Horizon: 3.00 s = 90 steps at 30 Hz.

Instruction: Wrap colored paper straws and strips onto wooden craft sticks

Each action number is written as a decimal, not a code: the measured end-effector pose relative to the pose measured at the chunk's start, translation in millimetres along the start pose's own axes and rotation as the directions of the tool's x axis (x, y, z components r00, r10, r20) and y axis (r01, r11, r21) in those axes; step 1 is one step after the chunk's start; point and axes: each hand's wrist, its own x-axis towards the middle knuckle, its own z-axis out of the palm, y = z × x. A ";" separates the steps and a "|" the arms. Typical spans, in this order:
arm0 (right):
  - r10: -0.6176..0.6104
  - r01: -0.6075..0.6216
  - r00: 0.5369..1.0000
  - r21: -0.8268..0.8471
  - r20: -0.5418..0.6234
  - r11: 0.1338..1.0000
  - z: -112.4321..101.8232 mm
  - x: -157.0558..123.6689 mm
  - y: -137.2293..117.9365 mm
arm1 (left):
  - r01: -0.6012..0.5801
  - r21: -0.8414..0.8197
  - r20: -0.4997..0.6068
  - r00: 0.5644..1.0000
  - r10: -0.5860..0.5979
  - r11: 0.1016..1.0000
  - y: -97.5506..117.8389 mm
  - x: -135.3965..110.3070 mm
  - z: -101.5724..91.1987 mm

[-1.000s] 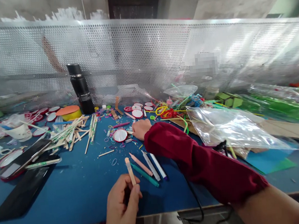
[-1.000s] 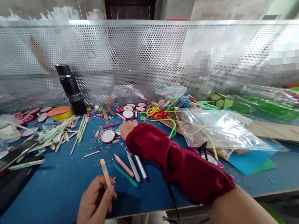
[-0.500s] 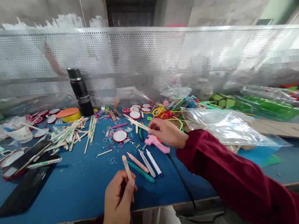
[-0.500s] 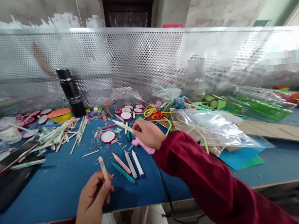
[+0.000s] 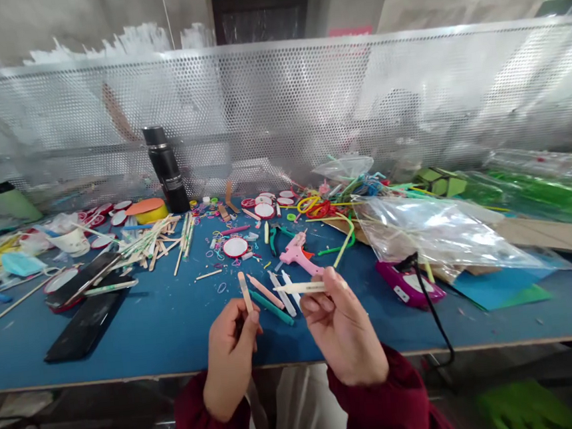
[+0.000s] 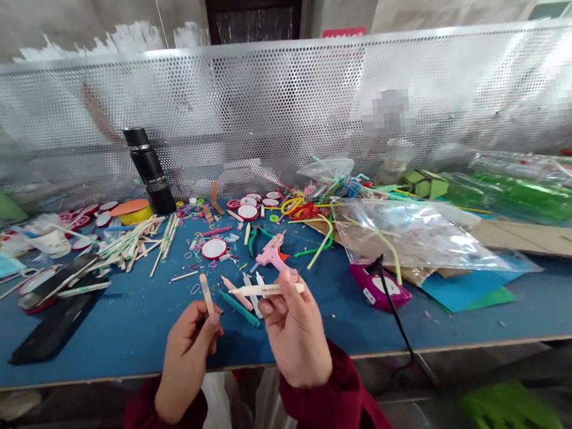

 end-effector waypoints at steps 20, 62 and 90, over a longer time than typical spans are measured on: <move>-0.456 0.585 0.811 -0.542 0.368 0.603 -26.7 -21.5 68.3 | -0.053 -0.028 -0.015 0.999 0.052 0.998 3.2 0.6 -0.3; -0.563 0.832 0.508 -0.540 0.652 0.126 -11.5 -20.4 63.9 | -0.069 -0.084 -0.060 0.996 0.064 0.994 -0.9 -0.2 2.9; -0.614 0.853 0.458 -0.511 0.643 0.102 -13.9 -20.7 63.9 | -0.087 -0.101 -0.035 0.996 0.084 0.991 -2.7 -0.9 1.1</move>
